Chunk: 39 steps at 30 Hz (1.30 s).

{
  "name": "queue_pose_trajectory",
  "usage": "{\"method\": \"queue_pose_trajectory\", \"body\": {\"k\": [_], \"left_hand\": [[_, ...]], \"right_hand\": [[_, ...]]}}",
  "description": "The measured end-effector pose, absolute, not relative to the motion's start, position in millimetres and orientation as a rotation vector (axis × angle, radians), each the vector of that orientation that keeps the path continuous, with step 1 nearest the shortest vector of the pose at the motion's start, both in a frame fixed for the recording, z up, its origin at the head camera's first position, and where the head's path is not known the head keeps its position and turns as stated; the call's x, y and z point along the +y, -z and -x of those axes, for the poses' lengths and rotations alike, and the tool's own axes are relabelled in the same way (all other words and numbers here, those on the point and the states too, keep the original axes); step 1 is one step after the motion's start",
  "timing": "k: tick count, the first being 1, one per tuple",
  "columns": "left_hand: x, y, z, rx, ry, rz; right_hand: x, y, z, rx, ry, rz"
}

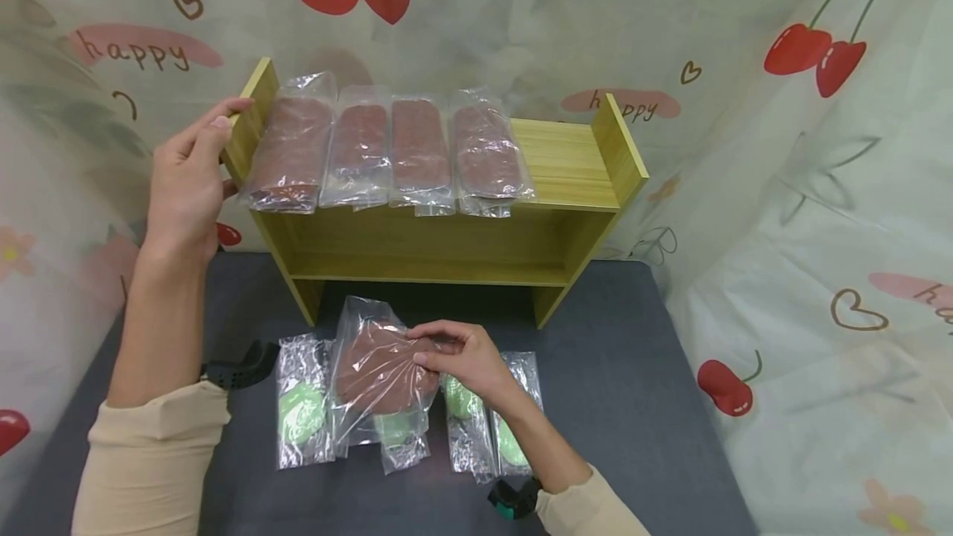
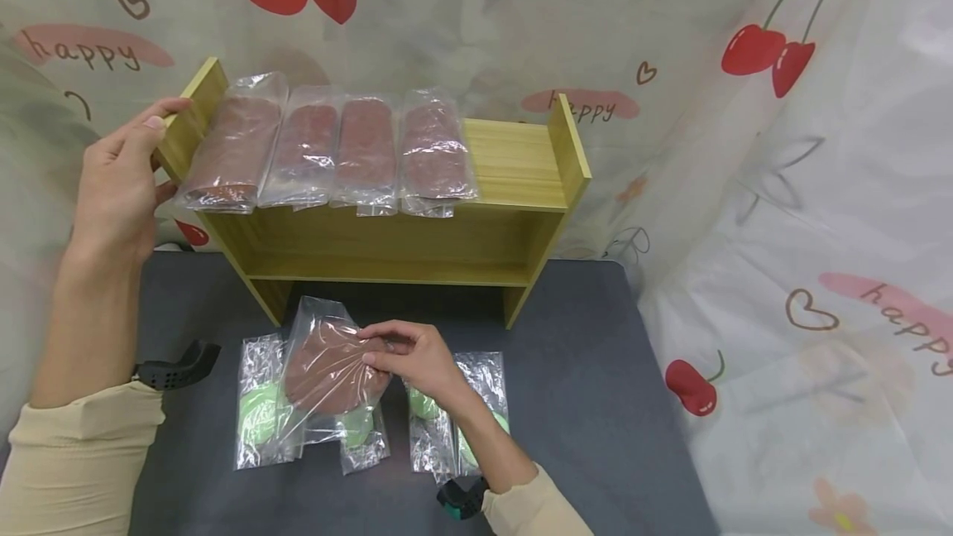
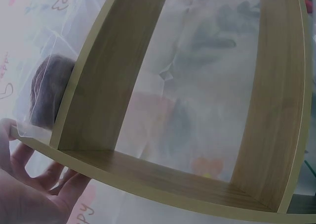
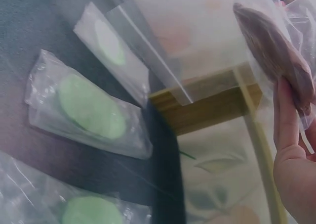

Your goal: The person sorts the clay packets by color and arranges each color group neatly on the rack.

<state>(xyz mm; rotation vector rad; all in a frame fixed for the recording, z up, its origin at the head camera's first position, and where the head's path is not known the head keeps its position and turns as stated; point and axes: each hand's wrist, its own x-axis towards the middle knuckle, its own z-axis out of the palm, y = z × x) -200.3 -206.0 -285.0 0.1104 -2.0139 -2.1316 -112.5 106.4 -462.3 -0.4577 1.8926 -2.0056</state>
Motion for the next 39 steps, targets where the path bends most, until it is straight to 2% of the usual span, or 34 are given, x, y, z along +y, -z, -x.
{"method": "queue_pose_trajectory", "body": {"k": [39], "left_hand": [[-205,284,201,-2.015,2.135,-0.136]], "right_hand": [[202,361,117,1.842,2.191,0.766]]}}
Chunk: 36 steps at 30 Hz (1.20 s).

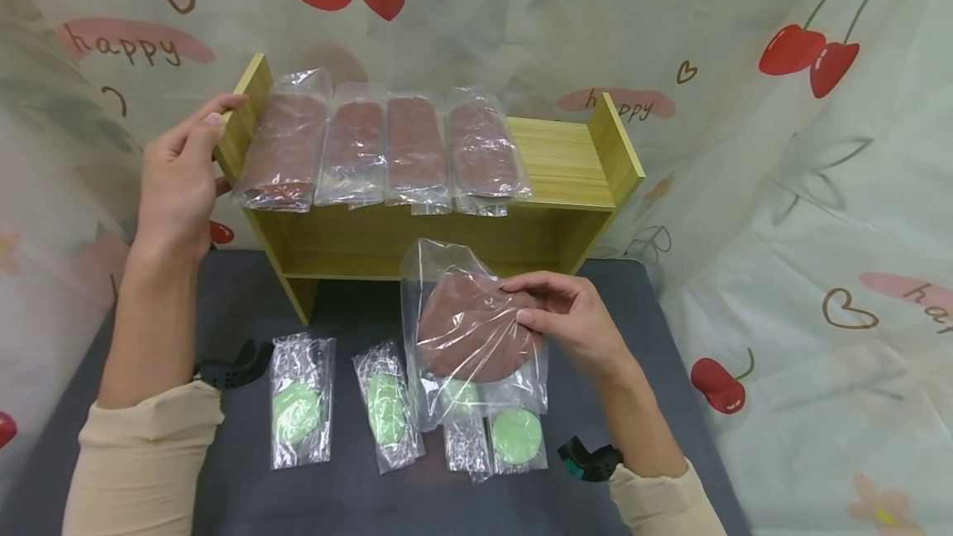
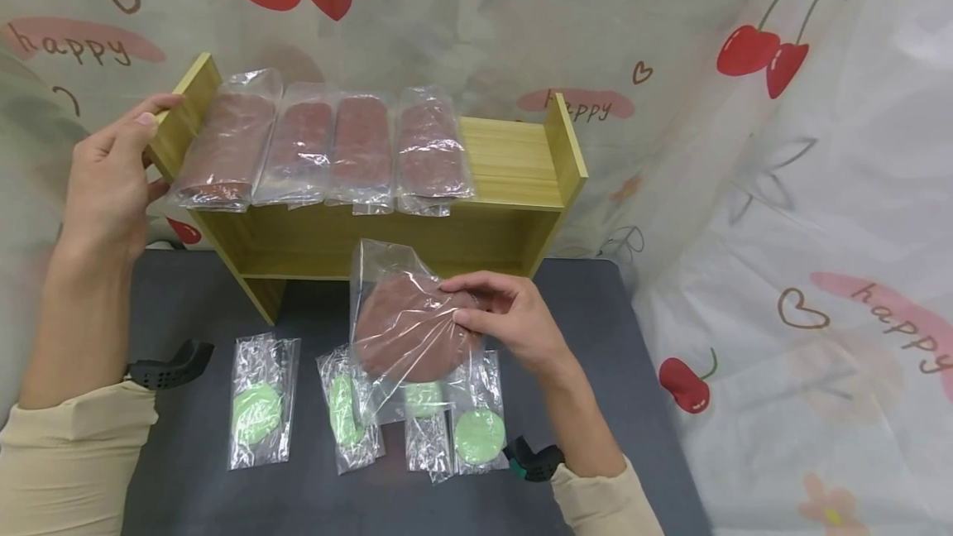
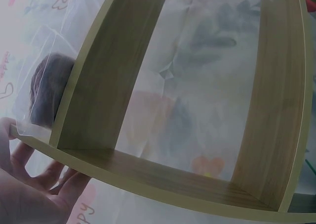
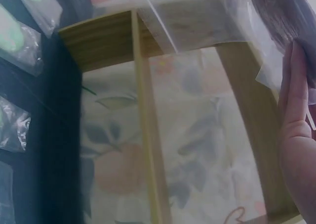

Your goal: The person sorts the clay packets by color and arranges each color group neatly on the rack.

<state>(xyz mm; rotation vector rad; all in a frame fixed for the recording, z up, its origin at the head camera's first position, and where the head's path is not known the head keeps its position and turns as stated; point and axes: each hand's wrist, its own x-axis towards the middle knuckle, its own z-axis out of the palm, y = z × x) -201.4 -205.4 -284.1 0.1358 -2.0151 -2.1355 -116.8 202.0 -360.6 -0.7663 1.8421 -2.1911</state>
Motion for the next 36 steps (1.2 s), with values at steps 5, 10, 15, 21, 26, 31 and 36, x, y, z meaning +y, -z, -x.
{"method": "queue_pose_trajectory", "body": {"k": [5,10,15,21,26,31,36], "left_hand": [[-206,284,201,-2.007,2.140,-0.139],[-207,285,201,-2.017,2.120,-0.138],[-206,285,202,-2.022,2.110,-0.118],[-206,285,202,-2.043,2.096,-0.122],[-206,285,201,-2.021,2.120,-0.118],[-205,285,201,-2.009,2.124,-0.114],[-205,285,202,-2.026,2.100,-0.115]], "right_hand": [[211,348,117,1.720,2.263,0.840],[220,335,119,1.708,2.327,0.938],[233,323,121,1.747,2.399,0.992],[249,306,121,1.689,2.514,0.990],[261,292,117,1.663,2.585,0.961],[271,280,114,1.548,2.670,0.992],[279,267,113,1.445,2.762,1.040]]}}
